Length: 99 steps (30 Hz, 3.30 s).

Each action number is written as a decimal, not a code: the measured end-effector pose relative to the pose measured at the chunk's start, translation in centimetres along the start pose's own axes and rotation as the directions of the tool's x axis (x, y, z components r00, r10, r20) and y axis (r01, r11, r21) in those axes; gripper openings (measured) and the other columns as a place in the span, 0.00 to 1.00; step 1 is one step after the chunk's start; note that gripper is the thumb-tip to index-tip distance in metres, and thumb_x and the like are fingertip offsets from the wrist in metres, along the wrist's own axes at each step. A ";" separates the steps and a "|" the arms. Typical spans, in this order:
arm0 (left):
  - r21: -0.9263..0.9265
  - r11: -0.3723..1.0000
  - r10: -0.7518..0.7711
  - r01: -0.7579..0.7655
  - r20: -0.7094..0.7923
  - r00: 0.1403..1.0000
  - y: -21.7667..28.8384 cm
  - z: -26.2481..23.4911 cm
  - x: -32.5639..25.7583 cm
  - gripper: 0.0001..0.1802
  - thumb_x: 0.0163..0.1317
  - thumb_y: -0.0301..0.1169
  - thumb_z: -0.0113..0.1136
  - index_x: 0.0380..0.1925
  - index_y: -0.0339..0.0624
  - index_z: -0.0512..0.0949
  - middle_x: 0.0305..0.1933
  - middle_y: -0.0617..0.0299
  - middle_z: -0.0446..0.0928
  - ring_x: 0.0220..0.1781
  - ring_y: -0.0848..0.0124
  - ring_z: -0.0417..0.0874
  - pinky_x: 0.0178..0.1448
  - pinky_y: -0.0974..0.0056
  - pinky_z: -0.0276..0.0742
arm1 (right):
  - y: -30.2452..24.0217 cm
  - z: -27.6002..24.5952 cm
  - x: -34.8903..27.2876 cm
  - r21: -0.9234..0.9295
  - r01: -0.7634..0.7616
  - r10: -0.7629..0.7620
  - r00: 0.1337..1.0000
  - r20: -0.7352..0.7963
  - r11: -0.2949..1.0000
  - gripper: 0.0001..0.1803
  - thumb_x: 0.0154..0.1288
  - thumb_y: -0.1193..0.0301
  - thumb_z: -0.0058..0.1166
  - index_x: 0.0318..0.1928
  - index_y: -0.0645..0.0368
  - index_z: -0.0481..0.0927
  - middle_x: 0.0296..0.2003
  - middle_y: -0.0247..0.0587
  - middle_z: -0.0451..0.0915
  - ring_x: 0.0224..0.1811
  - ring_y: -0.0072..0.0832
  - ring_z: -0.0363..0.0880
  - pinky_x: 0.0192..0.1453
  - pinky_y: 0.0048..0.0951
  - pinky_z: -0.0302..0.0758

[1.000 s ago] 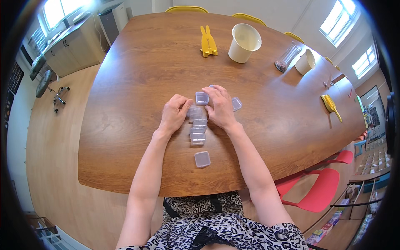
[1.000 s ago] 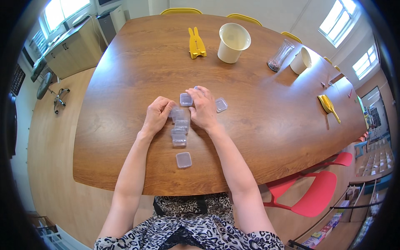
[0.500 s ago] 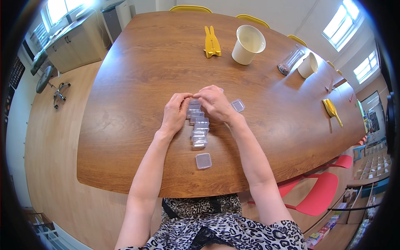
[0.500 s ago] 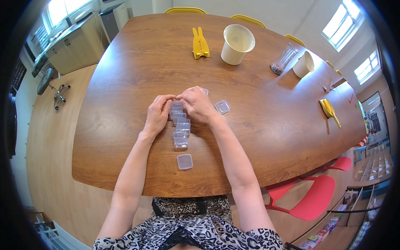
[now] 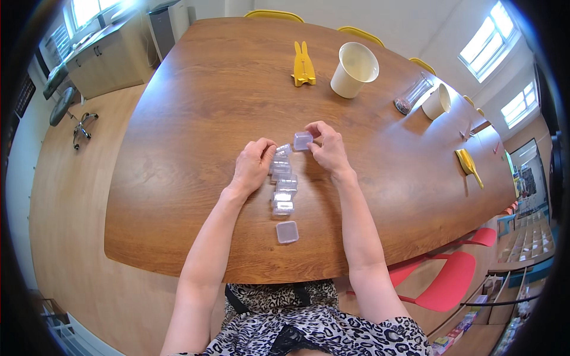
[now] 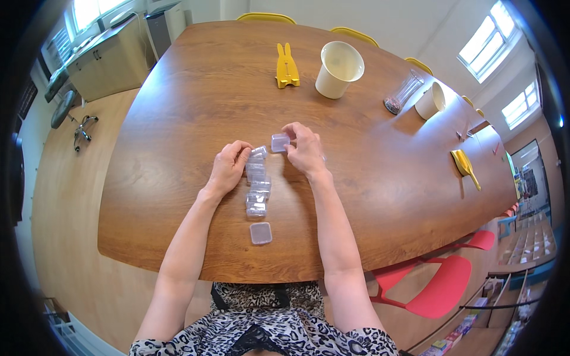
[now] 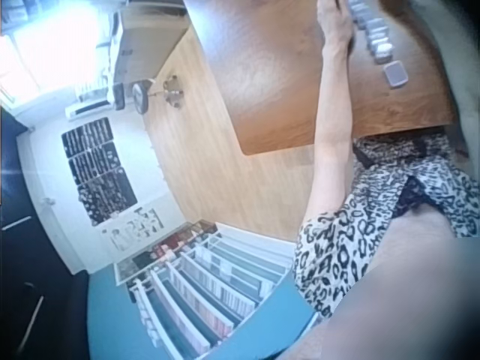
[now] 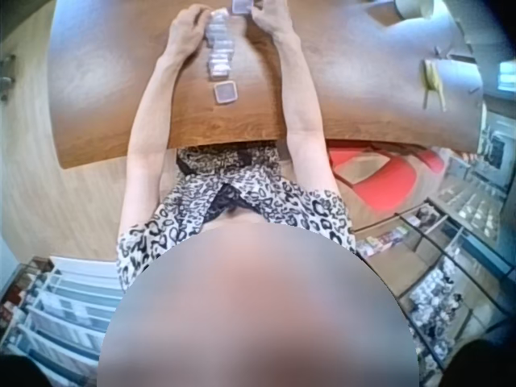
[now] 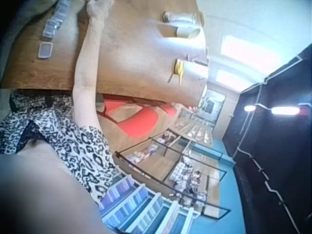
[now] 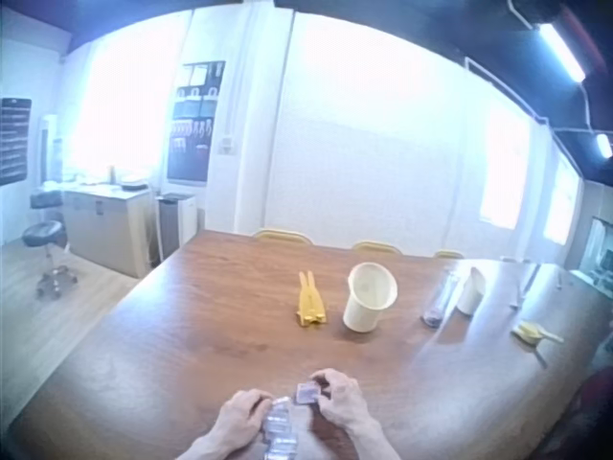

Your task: Assemble small plastic containers, place them in storage bins, and sweep the floor around a workstation.

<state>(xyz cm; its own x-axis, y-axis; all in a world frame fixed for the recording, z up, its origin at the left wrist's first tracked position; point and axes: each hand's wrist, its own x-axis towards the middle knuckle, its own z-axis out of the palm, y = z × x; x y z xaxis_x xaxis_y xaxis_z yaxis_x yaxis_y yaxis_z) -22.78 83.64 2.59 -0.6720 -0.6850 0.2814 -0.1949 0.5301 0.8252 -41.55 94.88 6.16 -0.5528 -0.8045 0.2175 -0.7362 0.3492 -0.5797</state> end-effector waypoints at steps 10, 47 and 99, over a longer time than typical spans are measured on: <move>-0.048 0.996 0.077 -0.076 0.003 0.997 -0.3 0.1 0.1 0.10 0.71 0.34 0.54 0.42 0.39 0.80 0.39 0.50 0.80 0.43 0.57 0.81 0.49 0.58 0.76 | -1.4 1.3 0.9 0.275 0.236 -0.200 0.967 -0.156 0.932 0.19 0.55 0.78 0.64 0.50 0.57 0.83 0.38 0.44 0.82 0.40 0.38 0.82 0.48 0.37 0.78; -0.146 0.989 0.033 -0.033 -0.001 0.999 -0.8 0.4 0.3 0.15 0.72 0.33 0.54 0.55 0.40 0.77 0.50 0.54 0.81 0.50 0.64 0.81 0.54 0.62 0.77 | 3.3 -0.9 -3.9 0.809 -0.237 0.217 0.966 0.139 0.537 0.12 0.67 0.70 0.57 0.46 0.65 0.81 0.37 0.40 0.85 0.35 0.20 0.80 0.38 0.22 0.76; -0.708 0.643 -0.368 0.292 0.049 0.928 1.7 -2.1 -4.7 0.25 0.75 0.42 0.51 0.59 0.31 0.68 0.55 0.51 0.74 0.58 0.65 0.78 0.62 0.63 0.76 | -1.8 -2.1 -18.4 0.601 0.056 -0.189 0.969 0.161 0.798 0.21 0.53 0.78 0.69 0.49 0.58 0.79 0.48 0.38 0.81 0.55 0.28 0.78 0.60 0.32 0.75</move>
<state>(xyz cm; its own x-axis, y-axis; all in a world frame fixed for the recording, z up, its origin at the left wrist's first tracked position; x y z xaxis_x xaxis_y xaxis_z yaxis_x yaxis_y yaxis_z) -18.44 86.75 3.70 -0.5871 -0.8068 -0.0666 0.1837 -0.2128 0.9597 -30.90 110.07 4.85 -0.3339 -0.9224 0.1940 -0.3835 -0.0551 -0.9219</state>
